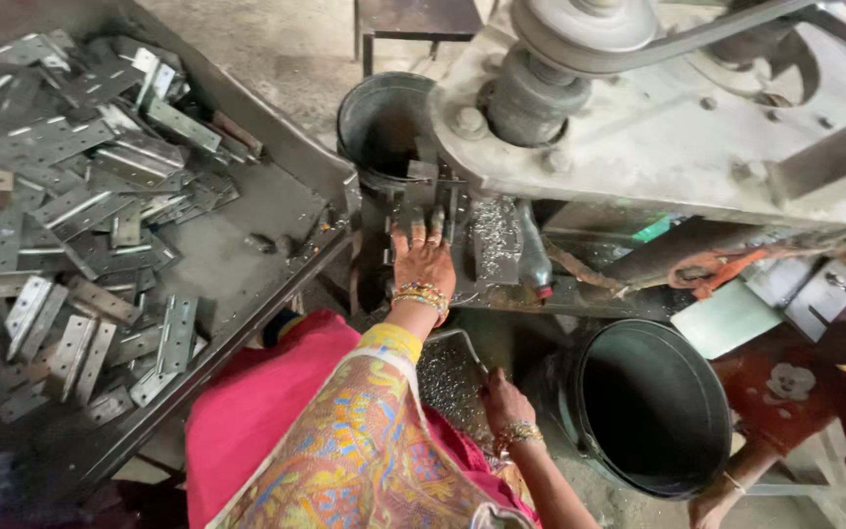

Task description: The person operates a manual press machine by repeatedly picking up metal brackets from a bin, placing them into the press, and pulling a lever to activate the machine. The processed brackets are then removed and placed back into the bin.

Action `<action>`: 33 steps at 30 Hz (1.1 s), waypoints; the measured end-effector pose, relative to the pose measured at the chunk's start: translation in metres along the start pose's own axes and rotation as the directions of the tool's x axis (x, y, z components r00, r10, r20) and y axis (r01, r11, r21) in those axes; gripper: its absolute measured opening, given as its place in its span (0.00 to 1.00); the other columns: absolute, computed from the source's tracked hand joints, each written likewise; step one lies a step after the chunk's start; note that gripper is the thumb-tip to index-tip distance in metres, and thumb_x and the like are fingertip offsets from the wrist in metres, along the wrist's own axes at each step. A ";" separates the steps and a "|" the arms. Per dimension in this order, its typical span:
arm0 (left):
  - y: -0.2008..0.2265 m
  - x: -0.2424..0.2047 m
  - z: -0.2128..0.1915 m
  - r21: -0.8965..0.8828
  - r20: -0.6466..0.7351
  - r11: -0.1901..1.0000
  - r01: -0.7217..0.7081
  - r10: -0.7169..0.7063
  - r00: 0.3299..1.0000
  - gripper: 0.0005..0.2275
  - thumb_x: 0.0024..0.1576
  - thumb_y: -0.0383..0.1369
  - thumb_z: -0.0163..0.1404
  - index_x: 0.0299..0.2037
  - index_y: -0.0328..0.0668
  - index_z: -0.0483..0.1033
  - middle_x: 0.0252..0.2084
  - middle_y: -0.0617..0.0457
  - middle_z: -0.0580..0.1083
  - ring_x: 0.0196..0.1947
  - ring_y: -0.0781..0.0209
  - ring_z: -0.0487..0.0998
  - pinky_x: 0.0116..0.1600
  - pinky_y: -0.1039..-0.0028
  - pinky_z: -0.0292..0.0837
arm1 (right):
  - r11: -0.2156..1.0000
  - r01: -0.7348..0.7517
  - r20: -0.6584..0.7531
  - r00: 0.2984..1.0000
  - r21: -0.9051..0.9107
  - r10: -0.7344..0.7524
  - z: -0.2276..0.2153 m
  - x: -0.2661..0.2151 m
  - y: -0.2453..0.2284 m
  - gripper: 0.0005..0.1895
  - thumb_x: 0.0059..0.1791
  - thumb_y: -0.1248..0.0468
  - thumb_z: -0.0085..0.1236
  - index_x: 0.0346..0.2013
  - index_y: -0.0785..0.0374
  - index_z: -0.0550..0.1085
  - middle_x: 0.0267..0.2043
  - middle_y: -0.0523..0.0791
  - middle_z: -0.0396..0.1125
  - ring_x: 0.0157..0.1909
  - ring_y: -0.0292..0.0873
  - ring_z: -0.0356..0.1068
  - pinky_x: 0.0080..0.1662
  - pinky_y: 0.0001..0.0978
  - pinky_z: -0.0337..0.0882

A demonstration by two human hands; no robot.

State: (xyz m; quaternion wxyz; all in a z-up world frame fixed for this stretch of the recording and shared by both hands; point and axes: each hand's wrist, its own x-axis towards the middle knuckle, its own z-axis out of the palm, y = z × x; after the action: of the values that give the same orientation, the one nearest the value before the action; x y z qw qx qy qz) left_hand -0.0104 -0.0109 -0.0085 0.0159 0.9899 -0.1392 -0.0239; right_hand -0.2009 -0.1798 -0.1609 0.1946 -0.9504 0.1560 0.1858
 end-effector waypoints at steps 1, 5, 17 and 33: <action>0.001 -0.003 0.003 0.023 0.014 1.000 -0.011 0.011 1.000 0.22 0.62 0.34 0.34 0.66 0.48 0.66 0.79 0.57 0.46 0.77 0.49 0.42 0.72 0.37 0.31 | 0.999 0.006 -0.008 1.000 -0.038 -0.006 -0.005 -0.009 0.000 0.20 0.51 0.51 0.52 0.52 0.56 0.64 0.44 0.55 0.74 0.47 0.62 0.74 0.46 0.58 0.72; -0.001 0.023 0.005 0.063 -0.017 0.998 -0.013 0.014 1.000 0.22 0.63 0.33 0.35 0.69 0.48 0.65 0.79 0.54 0.48 0.78 0.48 0.43 0.73 0.37 0.31 | 0.983 0.023 -0.059 0.998 -0.184 -0.035 -0.032 -0.002 -0.002 0.19 0.53 0.52 0.49 0.55 0.56 0.64 0.44 0.55 0.74 0.46 0.62 0.75 0.46 0.57 0.73; 0.000 0.020 -0.002 0.093 -0.043 0.996 -0.014 0.018 0.999 0.21 0.64 0.35 0.37 0.67 0.46 0.68 0.80 0.55 0.49 0.78 0.47 0.45 0.75 0.41 0.34 | 0.993 0.021 0.018 1.000 -0.118 -0.019 -0.012 -0.007 0.003 0.22 0.53 0.52 0.51 0.58 0.57 0.64 0.47 0.54 0.74 0.48 0.60 0.74 0.48 0.55 0.73; 0.067 -0.019 0.007 0.114 -0.096 0.993 -0.032 0.043 0.994 0.09 0.66 0.32 0.46 0.51 0.44 0.78 0.56 0.48 0.75 0.54 0.51 0.77 0.54 0.59 0.72 | 0.941 0.032 -0.032 0.998 -0.338 -0.045 -0.111 -0.039 -0.070 0.18 0.56 0.59 0.36 0.56 0.58 0.70 0.44 0.53 0.76 0.47 0.55 0.77 0.46 0.49 0.76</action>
State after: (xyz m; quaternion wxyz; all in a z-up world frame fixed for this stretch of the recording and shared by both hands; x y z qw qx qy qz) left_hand -0.0473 -0.0703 -0.0118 -0.0326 0.9864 -0.1578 0.0331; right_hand -0.1768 -0.1570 -0.0284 0.0295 -0.9761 0.1070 0.1870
